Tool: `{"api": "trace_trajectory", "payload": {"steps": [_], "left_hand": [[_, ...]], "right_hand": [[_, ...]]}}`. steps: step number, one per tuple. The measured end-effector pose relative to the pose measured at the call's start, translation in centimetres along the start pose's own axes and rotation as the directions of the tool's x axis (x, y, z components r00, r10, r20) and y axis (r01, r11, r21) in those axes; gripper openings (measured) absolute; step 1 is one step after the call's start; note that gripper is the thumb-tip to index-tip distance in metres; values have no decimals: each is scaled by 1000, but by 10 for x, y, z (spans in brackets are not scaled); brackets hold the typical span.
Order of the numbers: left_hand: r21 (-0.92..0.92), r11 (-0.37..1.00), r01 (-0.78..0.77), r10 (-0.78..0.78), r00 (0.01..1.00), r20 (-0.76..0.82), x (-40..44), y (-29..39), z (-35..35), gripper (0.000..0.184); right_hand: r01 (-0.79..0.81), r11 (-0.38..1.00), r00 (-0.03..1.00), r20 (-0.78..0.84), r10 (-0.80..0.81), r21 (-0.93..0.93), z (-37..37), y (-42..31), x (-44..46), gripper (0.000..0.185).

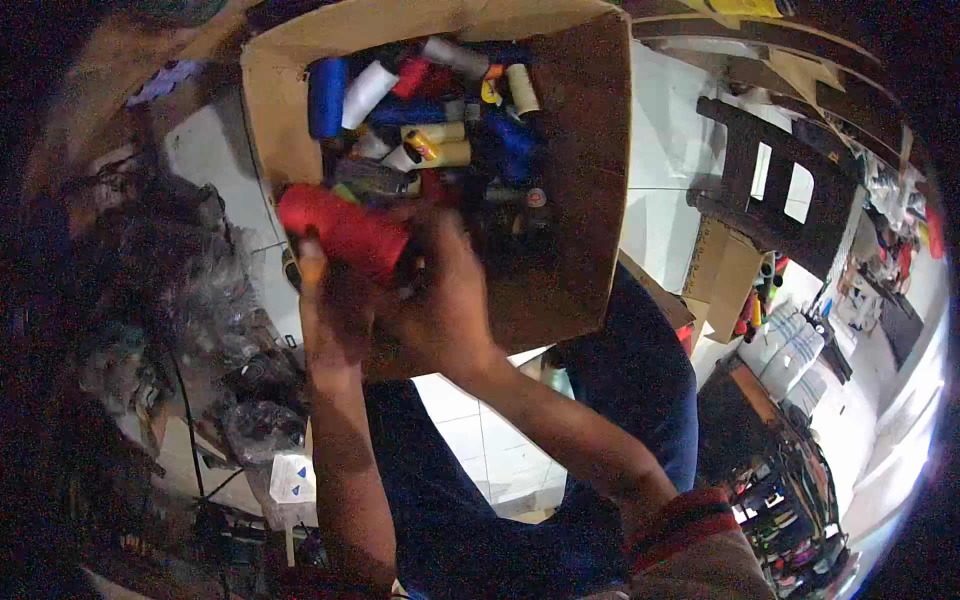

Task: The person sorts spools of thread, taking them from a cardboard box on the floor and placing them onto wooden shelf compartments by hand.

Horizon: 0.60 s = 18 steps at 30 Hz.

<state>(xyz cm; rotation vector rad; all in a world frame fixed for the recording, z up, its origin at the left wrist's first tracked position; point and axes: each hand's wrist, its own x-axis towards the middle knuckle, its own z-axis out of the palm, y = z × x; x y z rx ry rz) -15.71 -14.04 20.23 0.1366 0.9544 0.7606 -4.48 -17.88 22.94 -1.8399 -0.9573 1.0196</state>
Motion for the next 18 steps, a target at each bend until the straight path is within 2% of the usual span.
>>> {"api": "trace_trajectory", "payload": {"steps": [3, 4, 7, 10, 13, 14, 15, 16, 18], "left_hand": [[-106, 989, 102, -108, 993, -47, -9, 4, -1, 70], [-45, 996, 75, -79, 992, -102, -11, 7, 2, 65], [-18, 997, 74, -76, 986, -151, -7, 3, -2, 58], [-29, 1000, 2, -4, 997, -71, -5, 2, -7, 56], [-56, 998, -41, 34, 990, -134, -5, 3, -7, 52], [-54, 998, -31, 23, 989, -146, -7, 2, -7, 51], [-52, 998, -23, 14, 988, -155, -7, 2, -7, 50], [-48, 999, -10, 2, 987, -163, -8, 2, -7, 49], [-9, 999, -32, 30, 985, -172, -11, -2, -8, 50]], "right_hand": [[1, 996, 1000, 20, 0, -87, 15, -9, -12, 59], [8, 994, 998, 56, -2, -106, 14, -9, -11, 62], [21, 985, 986, 167, 8, -172, 2, -9, -11, 69], [125, 985, 968, 233, -95, -119, -6, -7, -9, 55], [138, 985, 940, 329, -96, -108, -31, 21, 3, 43], [-110, 994, 959, 262, 108, -6, -37, 23, 13, 35], [-342, 933, 925, 216, 314, 109, -42, 27, 28, 28], [-301, 947, 938, 142, 315, -113, -49, 42, 49, 31], [-241, 843, 960, 7, 278, -482, -60, 92, 89, 36]]}}
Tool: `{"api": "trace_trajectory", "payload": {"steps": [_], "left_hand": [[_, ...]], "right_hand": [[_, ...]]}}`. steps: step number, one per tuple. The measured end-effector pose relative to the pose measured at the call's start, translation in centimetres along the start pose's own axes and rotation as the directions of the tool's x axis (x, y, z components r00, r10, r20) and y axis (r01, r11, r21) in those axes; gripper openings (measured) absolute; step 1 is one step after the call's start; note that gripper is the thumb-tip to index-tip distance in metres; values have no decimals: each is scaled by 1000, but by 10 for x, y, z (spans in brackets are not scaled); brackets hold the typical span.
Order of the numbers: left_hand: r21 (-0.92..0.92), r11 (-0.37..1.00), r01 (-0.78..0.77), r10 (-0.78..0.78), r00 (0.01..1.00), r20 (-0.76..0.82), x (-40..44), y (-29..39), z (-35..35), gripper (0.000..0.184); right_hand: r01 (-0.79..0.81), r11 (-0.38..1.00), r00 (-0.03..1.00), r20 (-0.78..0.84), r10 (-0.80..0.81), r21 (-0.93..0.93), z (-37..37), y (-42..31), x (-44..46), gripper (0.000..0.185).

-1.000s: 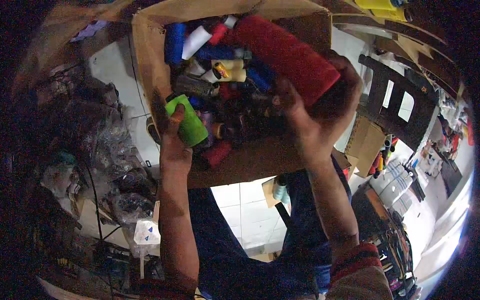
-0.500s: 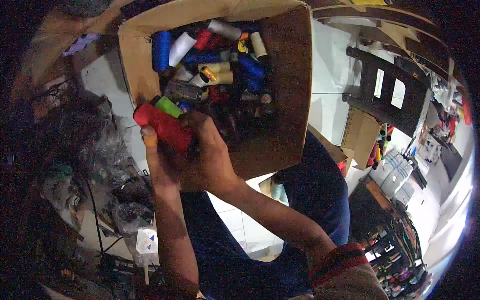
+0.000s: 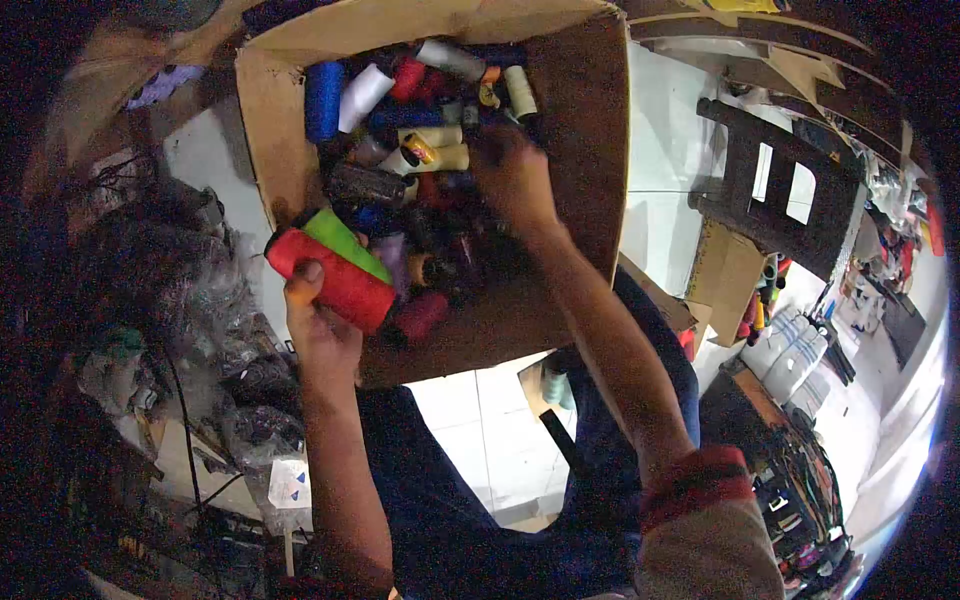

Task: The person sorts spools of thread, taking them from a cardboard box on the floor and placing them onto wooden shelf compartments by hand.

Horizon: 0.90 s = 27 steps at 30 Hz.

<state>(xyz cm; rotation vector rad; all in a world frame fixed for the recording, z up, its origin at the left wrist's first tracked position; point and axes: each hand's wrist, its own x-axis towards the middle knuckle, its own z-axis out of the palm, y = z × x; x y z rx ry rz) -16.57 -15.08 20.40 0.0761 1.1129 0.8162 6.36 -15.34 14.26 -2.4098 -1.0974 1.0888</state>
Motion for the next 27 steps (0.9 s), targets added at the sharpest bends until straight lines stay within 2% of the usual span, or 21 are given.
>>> {"api": "trace_trajectory", "payload": {"steps": [1, 3, 6, 8, 9, 10, 12, 13, 14, 15, 16, 18, 19, 20, 21, 22, 24, 27], "left_hand": [[18, 1000, -21, 21, 1000, 1, 2, -1, 0, 51], [-8, 1000, 8, -9, 999, -44, 5, -4, -2, 51], [-18, 1000, 17, -19, 993, -117, 6, -11, -6, 50], [-30, 999, 13, -17, 988, -153, 3, -18, -11, 44], [-47, 999, 17, -24, 988, -152, 2, -22, -13, 39], [-69, 998, 3, -12, 991, -136, 7, -25, -13, 34], [-30, 999, -20, 17, 996, -85, 15, -24, -12, 33], [-12, 999, -32, 31, 997, -64, 16, -27, -16, 32], [103, 989, -107, 109, 994, -9, 18, -31, -22, 34], [207, 959, -191, 185, 982, 45, 21, -36, -28, 37], [72, 992, -106, 102, 993, 59, 20, -29, -23, 42], [-126, 992, 17, -6, 997, 83, 14, -13, 0, 47], [-134, 991, 16, -6, 997, 76, 11, -7, 6, 42], [-139, 990, 12, -3, 998, 68, 10, -1, 11, 37], [-141, 990, 9, -2, 999, 53, 10, 4, 12, 33], [-157, 988, 5, 5, 998, 63, 11, 4, 9, 34], [-188, 982, 5, 10, 997, 79, 17, -4, 0, 37], [-210, 978, 2, 23, 993, 117, 15, -7, -3, 40]], "right_hand": [[-5, 987, 997, -71, -6, -159, 14, 30, 27, 37], [82, 875, 995, 83, -47, -476, 45, 101, 86, 46], [208, 624, 939, -25, -344, -753, 83, 159, 123, 42], [77, 632, 997, 48, -63, -772, 79, 130, 117, 42], [11, 611, 993, 82, 88, -791, 73, 115, 110, 42], [-18, 613, 992, 60, 108, -790, 67, 106, 111, 45], [-41, 713, 999, -40, 18, -700, 55, 84, 99, 52], [-57, 769, 998, -62, 23, -637, 47, 73, 94, 55], [-91, 810, 996, -56, 72, -579, 38, 64, 87, 59], [-177, 843, 975, 27, 221, -507, 25, 58, 88, 67], [-280, 847, 925, 110, 364, -452, 12, 51, 89, 75], [-391, 914, 883, 238, 405, -108, -16, 38, 80, 65], [-405, 875, 904, 260, 339, 266, -27, 25, 64, 64], [-368, 708, 929, 262, 260, 603, -39, 4, 45, 63], [-302, 429, 952, 247, 181, 851, -49, -22, 33, 62], [-149, 446, 989, 132, 69, 882, -59, -51, 27, 61], [155, 427, 984, -101, -146, 891, -74, -103, 20, 59], [377, 579, 926, -283, -249, 723, -70, -134, 48, 57]]}}
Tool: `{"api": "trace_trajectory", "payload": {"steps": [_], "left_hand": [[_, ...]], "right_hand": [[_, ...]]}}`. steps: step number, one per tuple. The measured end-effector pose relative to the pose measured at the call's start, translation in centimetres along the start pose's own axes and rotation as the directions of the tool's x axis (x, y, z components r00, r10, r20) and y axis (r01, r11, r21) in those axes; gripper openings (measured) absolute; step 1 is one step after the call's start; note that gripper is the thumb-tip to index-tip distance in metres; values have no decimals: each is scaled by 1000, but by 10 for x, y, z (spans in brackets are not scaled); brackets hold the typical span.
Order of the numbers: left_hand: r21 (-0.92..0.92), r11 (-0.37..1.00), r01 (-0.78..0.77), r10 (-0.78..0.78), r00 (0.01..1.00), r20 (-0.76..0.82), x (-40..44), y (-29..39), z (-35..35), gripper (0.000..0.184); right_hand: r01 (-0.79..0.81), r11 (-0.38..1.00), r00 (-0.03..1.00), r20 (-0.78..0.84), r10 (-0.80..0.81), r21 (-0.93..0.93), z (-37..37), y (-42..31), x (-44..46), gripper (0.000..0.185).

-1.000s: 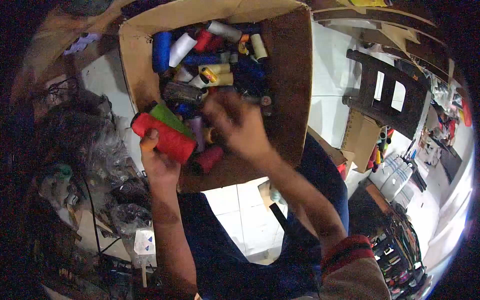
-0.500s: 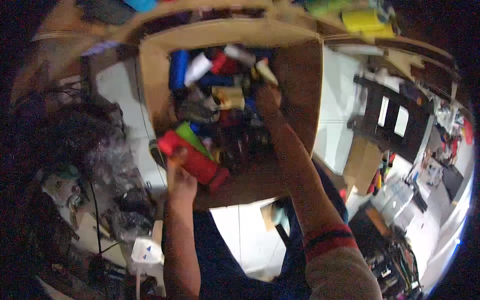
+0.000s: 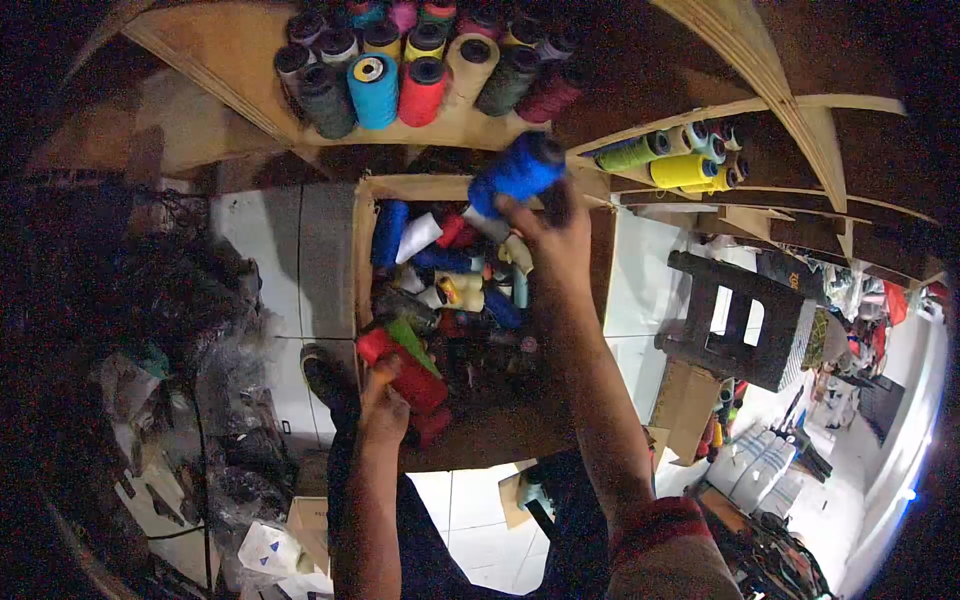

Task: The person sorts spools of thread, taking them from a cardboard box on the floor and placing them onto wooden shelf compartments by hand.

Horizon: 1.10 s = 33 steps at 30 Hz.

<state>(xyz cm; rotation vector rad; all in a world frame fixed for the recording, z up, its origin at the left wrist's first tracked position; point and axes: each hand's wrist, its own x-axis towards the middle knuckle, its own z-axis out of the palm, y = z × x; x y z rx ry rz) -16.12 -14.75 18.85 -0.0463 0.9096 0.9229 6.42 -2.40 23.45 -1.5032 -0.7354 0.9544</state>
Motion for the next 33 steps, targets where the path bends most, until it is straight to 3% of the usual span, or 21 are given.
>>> {"api": "trace_trajectory", "payload": {"steps": [3, 6, 7, 10, 12, 13, 16, 18, 19, 22, 24, 25, 26, 27, 29, 30, 31, 32, 33], "left_hand": [[29, 999, 22, -22, 999, -30, 2, -2, 1, 39], [111, 994, 21, -13, 997, -73, 8, -20, -27, 44], [117, 993, 6, -2, 999, -35, 4, -13, -20, 44], [95, 993, -75, 72, 997, 42, 1, -2, -8, 42], [43, 986, -162, 161, 986, 33, 5, -16, -13, 37], [215, 962, -166, 177, 984, -29, -3, 1, 10, 33], [166, 975, -146, 154, 988, -33, -6, 15, 21, 32], [225, 950, -215, 209, 977, 49, -1, 15, 17, 35], [157, 968, -196, 192, 981, 43, -1, 16, 21, 35], [50, 977, -209, 208, 978, 21, -4, 9, 8, 34], [-34, 972, -232, 234, 968, 90, -5, 18, 8, 35], [-126, 978, -168, 172, 985, 24, -6, 20, 5, 35], [-30, 988, -154, 156, 987, 38, -8, 24, -5, 36], [66, 988, -140, 136, 989, 55, -7, 25, -18, 37], [-173, 983, -68, 65, 998, -20, 16, -1, -53, 39], [-155, 982, -109, 116, 992, 37, 16, 9, -48, 40], [-141, 979, -150, 163, 983, 88, 10, 20, -40, 42], [-125, 975, -182, 198, 971, 132, -1, 28, -34, 43], [-99, 974, -205, 215, 971, 102, -3, 21, -42, 45]], "right_hand": [[202, 974, 977, -55, -208, -107, 30, -7, 22, 53], [84, 991, 994, -55, -90, -105, 40, -25, 12, 52], [120, 991, 993, 16, -119, -66, 39, -30, 4, 52], [-102, 993, 992, -78, 97, -59, 33, -48, -24, 53], [-77, 997, 997, 15, 77, 17, 26, -68, -35, 55], [-55, 998, 998, 36, 55, 16, 21, -76, -40, 56], [-22, 1000, 999, 48, 22, -11, 12, -94, -43, 56], [-53, 997, 998, 22, 55, -64, 12, -94, -47, 53], [-81, 989, 992, 82, 91, -121, 12, -94, -47, 60], [-99, 994, 983, 153, 103, -36, 39, -82, -62, 58], [-31, 998, 979, 201, 42, -59, 68, -70, -65, 50], [14, 996, 976, 217, 6, -92, 84, -62, -69, 49], [67, 990, 971, 235, -36, -123, 95, -57, -71, 47], [-46, 978, 957, 272, 101, -201, 103, -58, -75, 43], [2, 988, 950, 309, 46, -155, 121, -60, -84, 41], [52, 991, 942, 335, -9, -120, 134, -64, -84, 40], [-16, 1000, 955, 296, 17, -4, 151, -80, -92, 41], [36, 996, 942, 334, -7, -78, 150, -82, -91, 45], [-23, 999, 938, 344, 32, -32, 155, -99, -95, 47]]}}
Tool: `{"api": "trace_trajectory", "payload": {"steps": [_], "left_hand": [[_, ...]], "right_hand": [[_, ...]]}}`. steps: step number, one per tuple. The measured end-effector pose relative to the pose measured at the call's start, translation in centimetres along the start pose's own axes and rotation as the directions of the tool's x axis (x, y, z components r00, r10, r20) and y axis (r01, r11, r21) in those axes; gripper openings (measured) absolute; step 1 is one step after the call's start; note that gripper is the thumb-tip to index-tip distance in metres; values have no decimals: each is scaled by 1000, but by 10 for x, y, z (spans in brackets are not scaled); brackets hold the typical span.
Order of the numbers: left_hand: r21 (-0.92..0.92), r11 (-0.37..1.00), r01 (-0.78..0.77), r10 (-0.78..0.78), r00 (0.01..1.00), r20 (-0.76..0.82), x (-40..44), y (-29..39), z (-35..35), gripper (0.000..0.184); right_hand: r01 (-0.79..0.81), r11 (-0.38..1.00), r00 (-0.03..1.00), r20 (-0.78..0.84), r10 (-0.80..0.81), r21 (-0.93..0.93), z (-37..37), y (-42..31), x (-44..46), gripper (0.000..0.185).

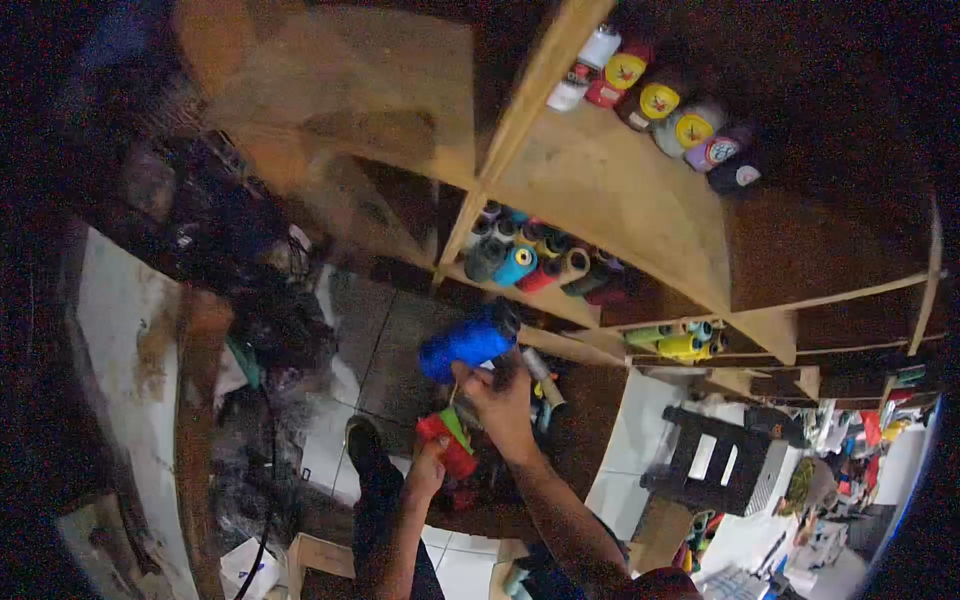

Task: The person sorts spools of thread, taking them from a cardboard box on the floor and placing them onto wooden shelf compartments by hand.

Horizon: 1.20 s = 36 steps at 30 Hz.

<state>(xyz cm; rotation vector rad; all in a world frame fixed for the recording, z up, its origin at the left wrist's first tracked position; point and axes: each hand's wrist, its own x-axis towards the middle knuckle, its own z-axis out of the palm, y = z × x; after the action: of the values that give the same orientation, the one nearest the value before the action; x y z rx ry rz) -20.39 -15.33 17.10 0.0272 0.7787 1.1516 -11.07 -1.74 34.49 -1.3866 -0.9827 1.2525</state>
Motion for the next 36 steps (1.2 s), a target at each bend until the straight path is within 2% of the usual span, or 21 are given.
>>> {"api": "trace_trajectory", "payload": {"steps": [1, 5, 7, 8, 9, 11, 12, 13, 14, 17, 19, 21, 22, 25, 26, 28, 29, 30, 33, 35, 36], "left_hand": [[26, 999, -18, 19, 999, -31, -3, -9, -9, 47], [107, 994, -11, 15, 999, -31, -39, -10, -8, 55], [-12, 998, -62, 60, 993, -105, -61, -4, 15, 56], [-61, 995, -85, 75, 987, -144, -72, 2, 25, 57], [2, 996, -94, 93, 986, -137, -76, -1, 21, 56], [83, 996, -16, 31, 983, -180, -90, 3, 31, 58], [245, 968, -43, 82, 985, -149, -103, 16, 47, 46], [324, 944, -53, 98, 987, -126, -112, 20, 54, 46], [349, 935, -59, 101, 989, -103, -117, 20, 55, 45], [248, 969, 15, 15, 993, -120, -129, 20, 71, 46], [121, 989, 81, -59, 983, -175, -140, 21, 88, 47], [52, 996, 69, -61, 989, -137, -151, 34, 111, 44], [83, 994, 64, -57, 996, -73, -150, 29, 109, 42], [293, 953, 71, -75, 997, 4, -154, 25, 109, 42], [279, 944, 177, -170, 984, -49, -160, 31, 118, 43], [204, 938, 281, -268, 959, -89, -162, 32, 121, 44], [169, 927, 334, -319, 942, -108, -162, 29, 118, 44], [215, 920, 329, -300, 941, -156, -161, 25, 110, 44], [282, 847, 451, -422, 893, -158, -172, 42, 135, 45], [348, 783, 516, -467, 857, -218, -171, 53, 147, 40], [420, 752, 509, -463, 860, -214, -172, 62, 156, 39]], "right_hand": [[-43, 997, 999, 17, 42, 61, 5, -18, -3, 49], [22, 1000, 997, 79, -20, -22, 0, -65, -2, 50], [38, 998, 993, 114, -32, -48, -3, -90, -3, 51], [-1, 999, 994, 106, -3, 37, -3, -97, -3, 51], [30, 999, 992, 123, -27, -22, -4, -105, -6, 50], [73, 989, 989, 134, -55, -130, -8, -124, -11, 50], [39, 978, 988, 156, -6, -206, -10, -139, -19, 50], [-3, 961, 984, 169, 52, -278, -11, -154, -27, 50], [70, 967, 983, 182, -25, -245, -9, -165, -35, 51], [245, 888, 964, 192, -183, -388, -18, -165, -54, 51], [167, 886, 980, 171, -102, -433, -31, -172, -67, 49], [117, 897, 987, 149, -58, -426, -52, -173, -82, 48], [24, 863, 994, 103, 32, -505, -68, -170, -88, 50], [-148, 875, 986, -3, 165, -462, -115, -188, -112, 55], [-178, 896, 984, -56, 170, -406, -134, -179, -121, 57], [-233, 936, 968, -159, 196, -264, -173, -148, -135, 60], [-258, 927, 959, -190, 212, -272, -190, -156, -142, 61], [-289, 918, 947, -221, 233, -273, -205, -166, -148, 61], [-337, 915, 917, -299, 265, -221, -245, -171, -169, 60], [-385, 898, 888, -349, 298, -212, -268, -173, -184, 59], [-327, 927, 896, -371, 243, -183, -277, -153, -191, 58]]}}
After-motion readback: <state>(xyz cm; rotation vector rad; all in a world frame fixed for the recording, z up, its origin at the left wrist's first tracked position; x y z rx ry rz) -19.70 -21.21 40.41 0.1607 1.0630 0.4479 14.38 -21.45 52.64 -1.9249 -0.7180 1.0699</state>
